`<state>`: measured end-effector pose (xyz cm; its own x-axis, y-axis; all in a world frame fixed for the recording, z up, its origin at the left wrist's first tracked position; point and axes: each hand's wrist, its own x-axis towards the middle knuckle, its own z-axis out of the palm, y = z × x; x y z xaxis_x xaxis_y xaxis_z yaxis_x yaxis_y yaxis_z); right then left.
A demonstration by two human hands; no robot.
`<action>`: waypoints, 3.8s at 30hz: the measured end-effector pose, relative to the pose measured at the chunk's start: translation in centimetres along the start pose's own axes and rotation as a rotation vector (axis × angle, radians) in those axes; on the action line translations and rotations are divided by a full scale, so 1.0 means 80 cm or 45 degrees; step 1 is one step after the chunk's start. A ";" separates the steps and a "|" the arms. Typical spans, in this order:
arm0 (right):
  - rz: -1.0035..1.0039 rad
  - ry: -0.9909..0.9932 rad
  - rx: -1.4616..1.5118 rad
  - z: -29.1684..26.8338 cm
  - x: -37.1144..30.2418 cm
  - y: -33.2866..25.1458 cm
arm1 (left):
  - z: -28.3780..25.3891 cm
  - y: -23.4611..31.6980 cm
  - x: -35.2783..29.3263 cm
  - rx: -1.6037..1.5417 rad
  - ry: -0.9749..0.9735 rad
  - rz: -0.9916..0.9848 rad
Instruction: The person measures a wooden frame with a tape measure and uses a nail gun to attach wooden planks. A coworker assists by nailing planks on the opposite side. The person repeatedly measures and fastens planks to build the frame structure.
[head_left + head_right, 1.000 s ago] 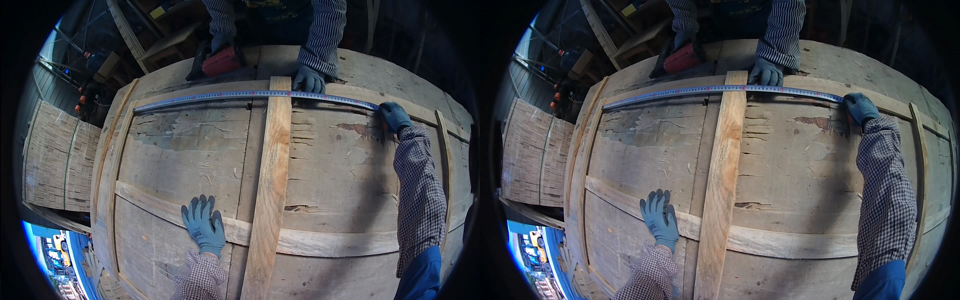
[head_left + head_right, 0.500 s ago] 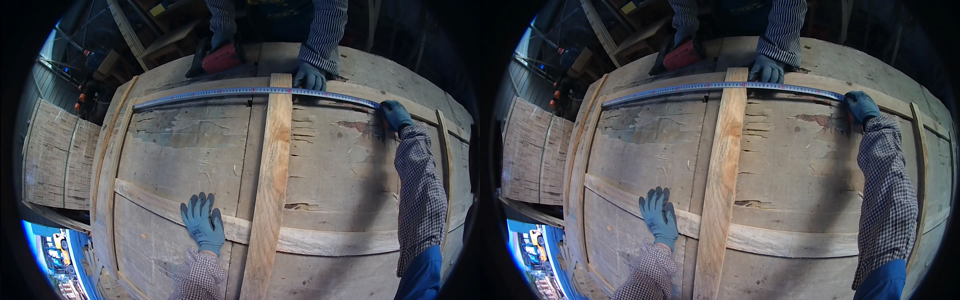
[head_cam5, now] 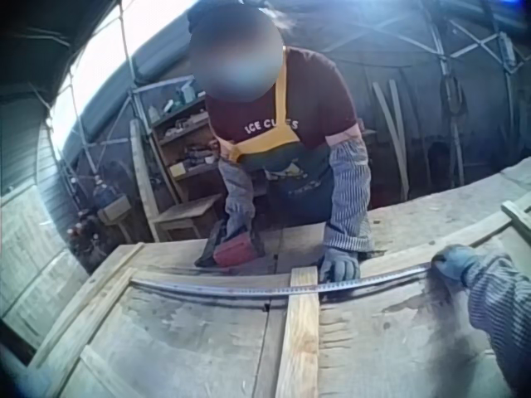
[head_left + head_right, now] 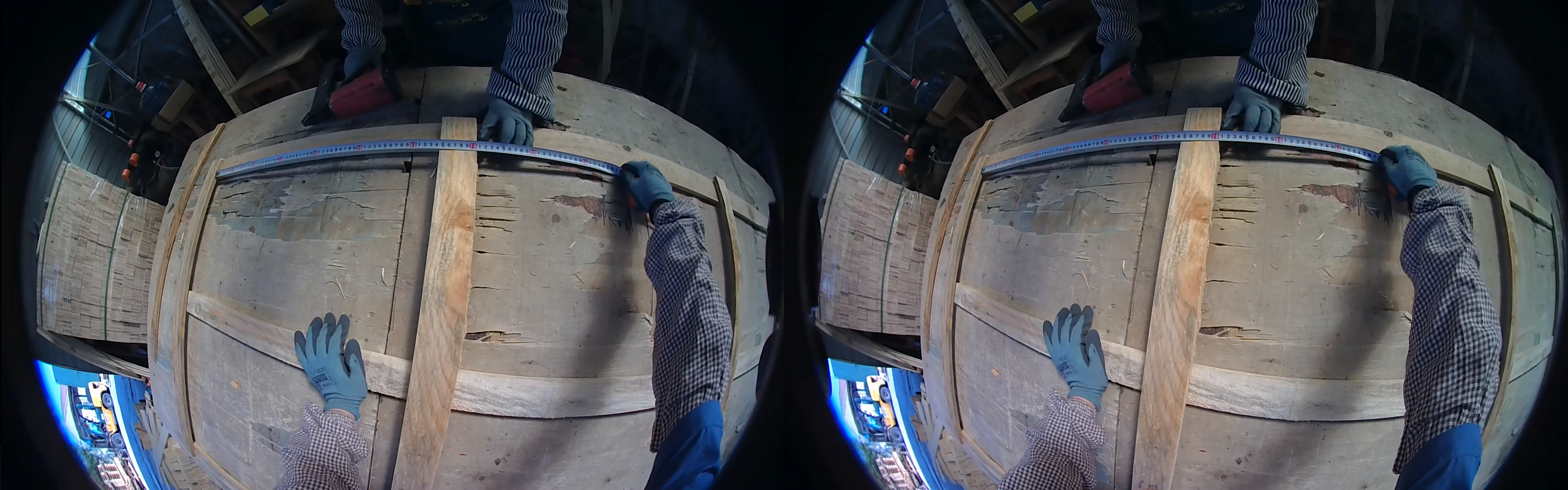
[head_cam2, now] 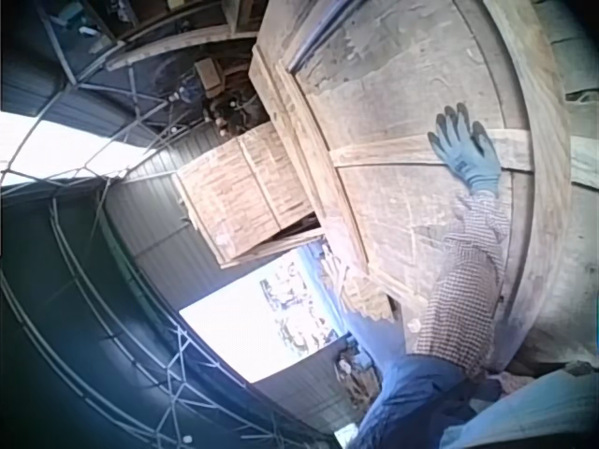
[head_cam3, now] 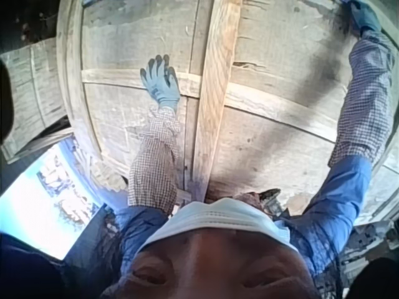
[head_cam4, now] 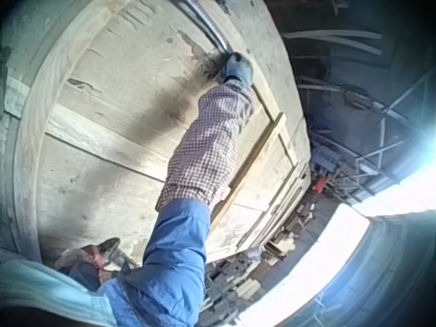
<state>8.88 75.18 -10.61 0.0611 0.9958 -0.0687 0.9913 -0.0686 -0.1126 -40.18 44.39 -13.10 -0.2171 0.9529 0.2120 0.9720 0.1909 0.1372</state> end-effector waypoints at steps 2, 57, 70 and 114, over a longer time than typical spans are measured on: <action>0.001 -0.025 -0.010 -0.003 0.000 -0.002 | 0.000 0.000 0.000 0.002 -0.002 -0.003; 0.113 -1.080 1.181 -0.144 -0.721 -0.019 | -0.003 -0.015 -0.006 -0.312 0.137 -0.040; 0.455 -1.059 1.391 -0.175 -0.916 -0.167 | -0.177 -0.154 -0.322 -1.052 -0.097 -0.127; -0.290 -0.813 1.609 -0.164 -1.193 -0.231 | -0.445 -0.101 -0.644 -2.100 -1.591 0.031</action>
<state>-13.74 -17.78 11.05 -0.4797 0.8181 -0.3172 0.1848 -0.2592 -0.9480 -40.08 -14.63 9.30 0.6483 0.6986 -0.3028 -0.1575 0.5121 0.8443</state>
